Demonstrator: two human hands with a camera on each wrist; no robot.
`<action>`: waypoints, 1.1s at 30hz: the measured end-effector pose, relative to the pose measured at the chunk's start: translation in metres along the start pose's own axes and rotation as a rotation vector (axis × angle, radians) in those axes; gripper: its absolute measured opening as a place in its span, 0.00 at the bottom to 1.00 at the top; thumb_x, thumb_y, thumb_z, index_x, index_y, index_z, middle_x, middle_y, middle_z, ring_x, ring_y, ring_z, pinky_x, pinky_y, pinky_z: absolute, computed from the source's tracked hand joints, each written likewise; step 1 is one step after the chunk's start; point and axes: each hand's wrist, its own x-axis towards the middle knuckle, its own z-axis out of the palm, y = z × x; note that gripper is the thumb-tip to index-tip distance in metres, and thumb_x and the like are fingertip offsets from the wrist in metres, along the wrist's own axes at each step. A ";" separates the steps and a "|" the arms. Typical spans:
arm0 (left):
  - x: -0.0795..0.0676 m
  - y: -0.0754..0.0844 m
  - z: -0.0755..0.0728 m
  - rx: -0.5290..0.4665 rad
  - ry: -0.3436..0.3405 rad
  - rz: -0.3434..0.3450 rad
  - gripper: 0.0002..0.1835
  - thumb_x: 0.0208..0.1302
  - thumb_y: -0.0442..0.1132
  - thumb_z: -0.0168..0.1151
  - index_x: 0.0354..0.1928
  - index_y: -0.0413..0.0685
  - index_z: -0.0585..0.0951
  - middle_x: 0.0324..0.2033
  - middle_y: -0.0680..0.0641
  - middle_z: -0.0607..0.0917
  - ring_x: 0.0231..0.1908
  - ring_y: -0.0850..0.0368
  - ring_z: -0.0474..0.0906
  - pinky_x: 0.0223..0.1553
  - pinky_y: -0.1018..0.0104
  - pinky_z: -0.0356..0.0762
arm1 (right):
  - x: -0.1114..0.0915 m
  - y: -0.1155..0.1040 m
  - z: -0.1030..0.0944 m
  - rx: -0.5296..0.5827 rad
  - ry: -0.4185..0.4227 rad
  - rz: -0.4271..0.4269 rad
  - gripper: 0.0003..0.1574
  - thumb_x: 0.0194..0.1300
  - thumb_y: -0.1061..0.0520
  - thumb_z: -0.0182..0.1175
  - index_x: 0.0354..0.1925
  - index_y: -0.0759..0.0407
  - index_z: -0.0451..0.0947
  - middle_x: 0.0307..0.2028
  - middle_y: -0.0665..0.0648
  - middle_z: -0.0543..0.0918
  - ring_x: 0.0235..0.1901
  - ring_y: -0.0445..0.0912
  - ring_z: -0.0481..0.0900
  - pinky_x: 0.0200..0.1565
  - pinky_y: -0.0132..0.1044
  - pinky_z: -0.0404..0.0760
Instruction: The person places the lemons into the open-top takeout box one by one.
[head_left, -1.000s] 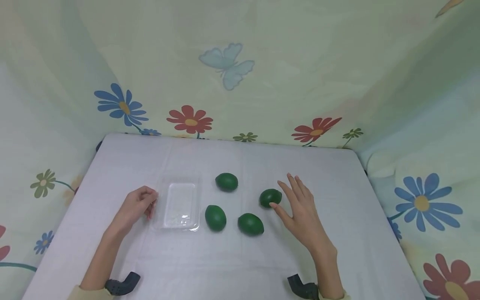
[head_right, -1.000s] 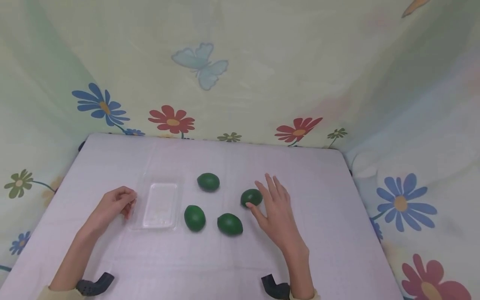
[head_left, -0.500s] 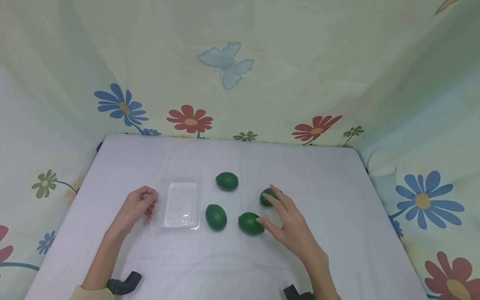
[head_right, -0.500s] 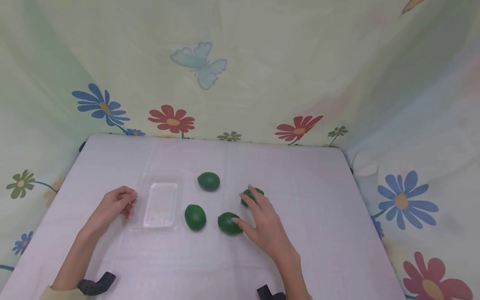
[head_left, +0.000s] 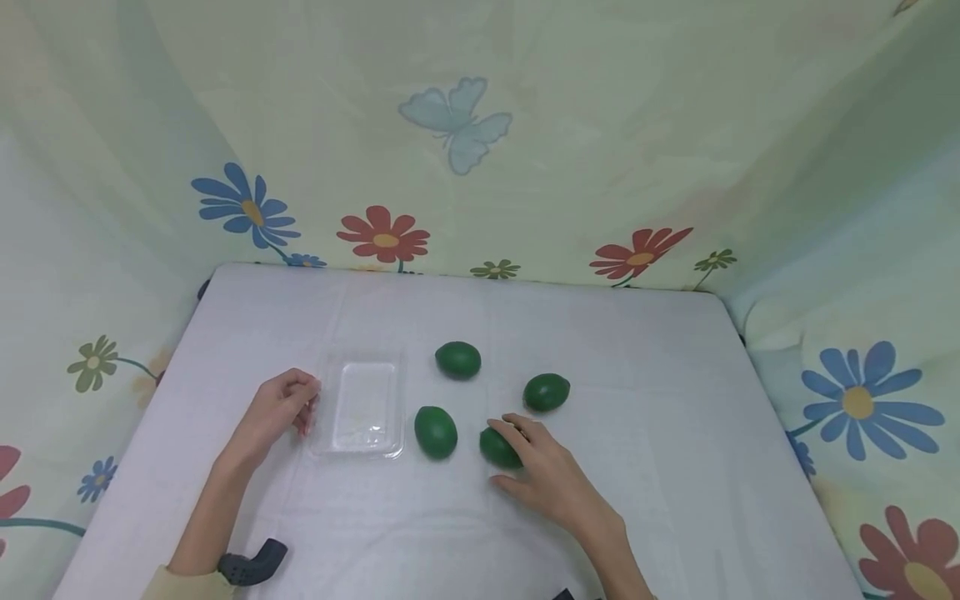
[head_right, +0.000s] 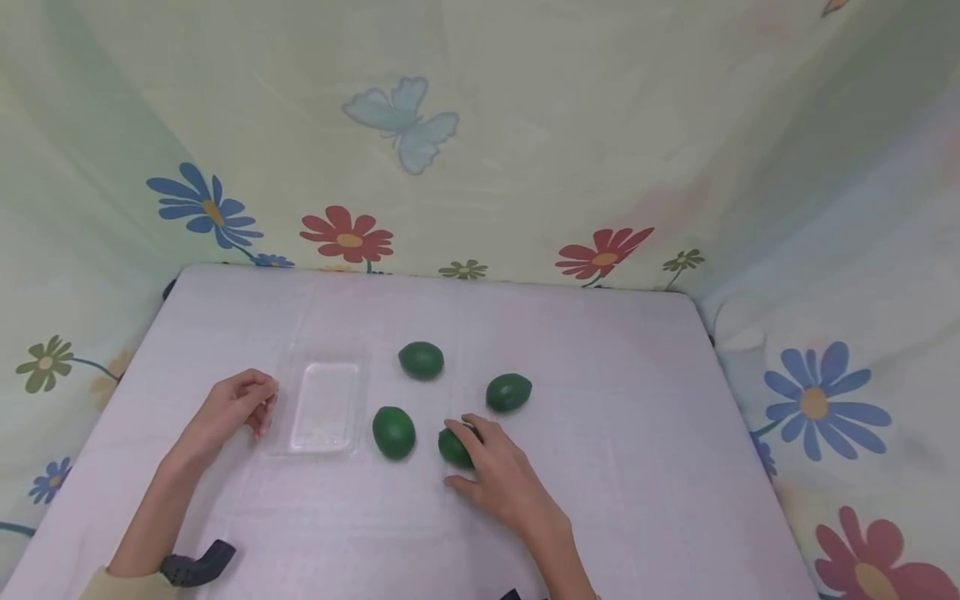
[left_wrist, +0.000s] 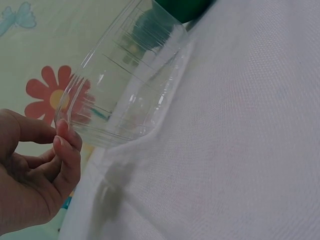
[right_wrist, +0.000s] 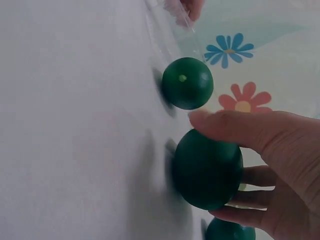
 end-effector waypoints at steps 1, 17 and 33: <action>0.000 0.000 0.000 0.000 0.000 0.000 0.19 0.79 0.43 0.52 0.54 0.29 0.73 0.31 0.41 0.80 0.23 0.56 0.77 0.27 0.64 0.81 | 0.000 0.000 0.001 -0.003 -0.004 -0.002 0.48 0.52 0.51 0.82 0.68 0.50 0.73 0.63 0.58 0.78 0.60 0.54 0.80 0.54 0.47 0.85; 0.001 -0.001 -0.002 -0.028 -0.004 0.002 0.19 0.79 0.43 0.53 0.55 0.30 0.73 0.32 0.41 0.80 0.22 0.56 0.77 0.26 0.64 0.81 | 0.002 -0.003 -0.001 0.006 0.022 -0.036 0.43 0.54 0.59 0.80 0.66 0.54 0.75 0.59 0.58 0.80 0.57 0.53 0.83 0.52 0.44 0.86; 0.000 -0.004 -0.001 -0.055 -0.003 -0.005 0.19 0.79 0.42 0.54 0.55 0.29 0.73 0.31 0.40 0.81 0.19 0.56 0.76 0.23 0.63 0.81 | 0.042 -0.047 -0.022 0.094 0.063 -0.294 0.43 0.59 0.57 0.77 0.69 0.53 0.71 0.61 0.55 0.79 0.57 0.45 0.83 0.53 0.35 0.85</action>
